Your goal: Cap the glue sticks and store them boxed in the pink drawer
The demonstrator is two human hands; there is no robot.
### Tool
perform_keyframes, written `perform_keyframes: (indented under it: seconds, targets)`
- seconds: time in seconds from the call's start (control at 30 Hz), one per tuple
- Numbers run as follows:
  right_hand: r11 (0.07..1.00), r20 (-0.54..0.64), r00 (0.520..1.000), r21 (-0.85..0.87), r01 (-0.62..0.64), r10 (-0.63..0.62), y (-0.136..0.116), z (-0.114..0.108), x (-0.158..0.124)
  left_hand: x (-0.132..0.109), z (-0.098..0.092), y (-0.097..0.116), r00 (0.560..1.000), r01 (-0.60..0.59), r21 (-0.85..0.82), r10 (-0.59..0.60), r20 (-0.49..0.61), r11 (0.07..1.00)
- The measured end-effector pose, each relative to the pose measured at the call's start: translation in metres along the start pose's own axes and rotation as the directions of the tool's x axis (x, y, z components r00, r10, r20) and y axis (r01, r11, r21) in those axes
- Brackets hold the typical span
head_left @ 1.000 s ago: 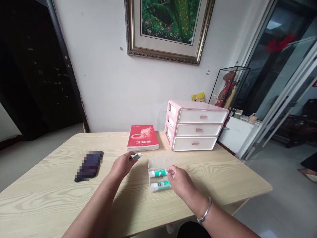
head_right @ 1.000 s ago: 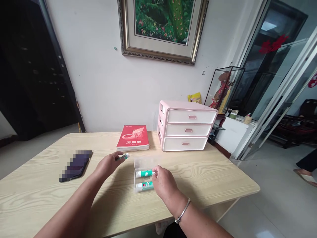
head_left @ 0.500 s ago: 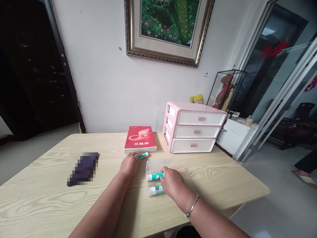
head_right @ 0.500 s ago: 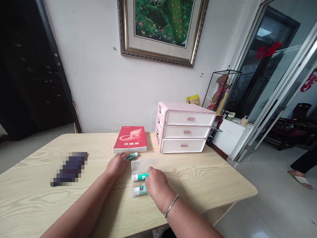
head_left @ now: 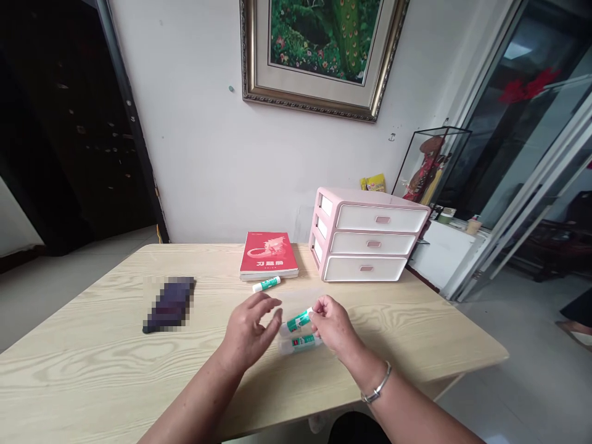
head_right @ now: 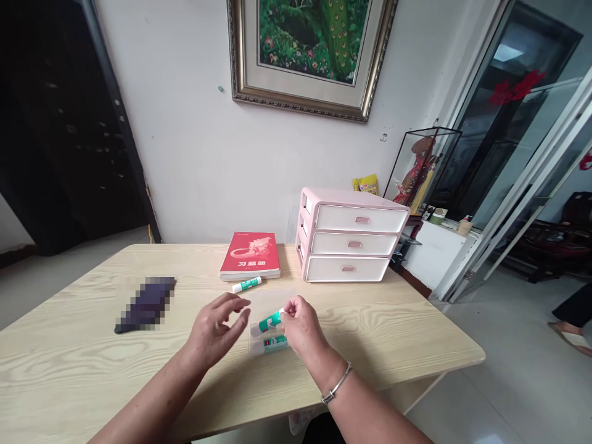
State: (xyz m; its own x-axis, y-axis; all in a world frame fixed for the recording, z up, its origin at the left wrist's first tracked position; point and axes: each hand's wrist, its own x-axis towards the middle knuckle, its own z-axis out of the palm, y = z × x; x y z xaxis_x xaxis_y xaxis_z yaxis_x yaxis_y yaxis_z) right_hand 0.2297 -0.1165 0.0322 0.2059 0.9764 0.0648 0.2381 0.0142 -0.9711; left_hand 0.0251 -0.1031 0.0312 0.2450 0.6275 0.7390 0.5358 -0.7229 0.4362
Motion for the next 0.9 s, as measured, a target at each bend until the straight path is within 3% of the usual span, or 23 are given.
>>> perform_keyframes:
  seconds: [0.1,0.23,0.3,0.37,0.43,0.53,0.63,0.73,0.9]
  targets:
    - [0.982,0.051,0.999,0.191,0.009,-0.02,-0.024,-0.001,-0.019,-0.003,-0.003,0.018,0.987,-0.084,0.033,0.079,0.141,0.996]
    - [0.965,0.149,0.987,0.26,0.026,-0.067,-0.035,0.001,-0.033,-0.01,-0.006,0.021,0.958,-0.06,0.073,0.037,0.283,0.996]
    - [0.986,0.12,0.985,0.132,0.105,-0.121,-0.031,-0.001,-0.033,-0.014,-0.011,0.012,0.956,-0.035,0.069,0.014,0.293,0.997]
    - [0.956,0.089,0.962,-0.123,0.266,-0.256,-0.024,-0.007,-0.032,-0.018,-0.019,-0.003,0.961,0.016,0.08,-0.037,0.274,0.997]
    - [0.812,0.185,0.904,-0.398,0.427,-0.385,-0.015,-0.016,-0.031,-0.019,-0.027,-0.02,0.95,0.11,0.137,-0.145,0.275,0.984]
    - [0.579,0.446,0.821,-0.583,0.569,-0.358,-0.004,-0.023,-0.032,-0.016,-0.031,-0.043,0.89,0.26,0.277,-0.34,0.302,0.925]
    - [0.434,0.585,0.753,-0.619,0.655,-0.301,0.004,-0.023,-0.034,-0.008,-0.02,-0.058,0.858,0.301,0.338,-0.408,0.312,0.892]
    - [0.361,0.641,0.719,-0.625,0.692,-0.269,0.007,-0.019,-0.033,0.003,0.002,-0.066,0.871,0.271,0.346,-0.381,0.309,0.898]
    - [0.41,0.607,0.767,-0.657,0.632,-0.209,0.005,-0.022,-0.023,0.015,0.038,-0.076,0.894,0.236,0.315,-0.333,0.301,0.919]
